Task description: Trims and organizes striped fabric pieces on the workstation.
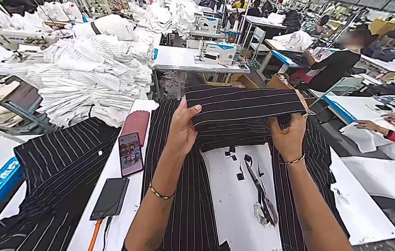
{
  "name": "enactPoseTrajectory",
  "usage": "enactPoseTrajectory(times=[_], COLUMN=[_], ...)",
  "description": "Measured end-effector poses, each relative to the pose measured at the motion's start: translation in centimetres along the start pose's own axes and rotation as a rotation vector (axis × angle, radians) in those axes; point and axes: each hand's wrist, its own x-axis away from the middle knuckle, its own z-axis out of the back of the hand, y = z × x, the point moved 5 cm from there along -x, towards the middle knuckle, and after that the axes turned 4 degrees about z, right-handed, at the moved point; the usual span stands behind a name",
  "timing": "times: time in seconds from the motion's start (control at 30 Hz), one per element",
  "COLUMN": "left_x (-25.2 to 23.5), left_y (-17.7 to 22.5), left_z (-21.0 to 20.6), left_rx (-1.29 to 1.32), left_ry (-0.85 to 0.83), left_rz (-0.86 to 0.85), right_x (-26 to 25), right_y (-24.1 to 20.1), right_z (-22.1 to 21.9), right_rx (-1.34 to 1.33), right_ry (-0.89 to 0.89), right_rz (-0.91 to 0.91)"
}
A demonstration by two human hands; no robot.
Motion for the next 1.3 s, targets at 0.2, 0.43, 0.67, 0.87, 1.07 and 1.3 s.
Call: enactPoseTrajectory(times=[0.2, 0.43, 0.67, 0.87, 1.07, 1.3], left_x=[-4.9, 4.5, 13.0, 17.1, 22.4, 26.0], left_y=[-12.4, -19.1, -15.4, -16.0, -21.1, -22.9], left_z=[7.6, 13.3, 15.0, 13.8, 7.1, 3.8], left_rx=[-0.17, -0.789, -1.052, -1.243, -1.143, -0.964], left_ry=[0.343, 0.375, 0.466, 0.323, -0.158, -0.443], left_rz=[0.266, 0.414, 0.388, 0.451, 0.6, 0.598], right_x=[6.3, 18.9, 28.6, 26.7, 31.7, 40.0], right_y=[13.4, 12.8, 1.5, 4.6, 1.0, -8.5], right_z=[-8.2, -10.0, -9.4, -11.5, -9.4, 2.4], right_rx=[0.107, 0.068, 0.018, 0.115, 0.138, -0.159], right_ry=[-0.351, -0.478, -0.501, -0.738, -0.871, -0.795], right_rz=[-0.206, -0.384, -0.254, -0.306, -0.206, -0.173])
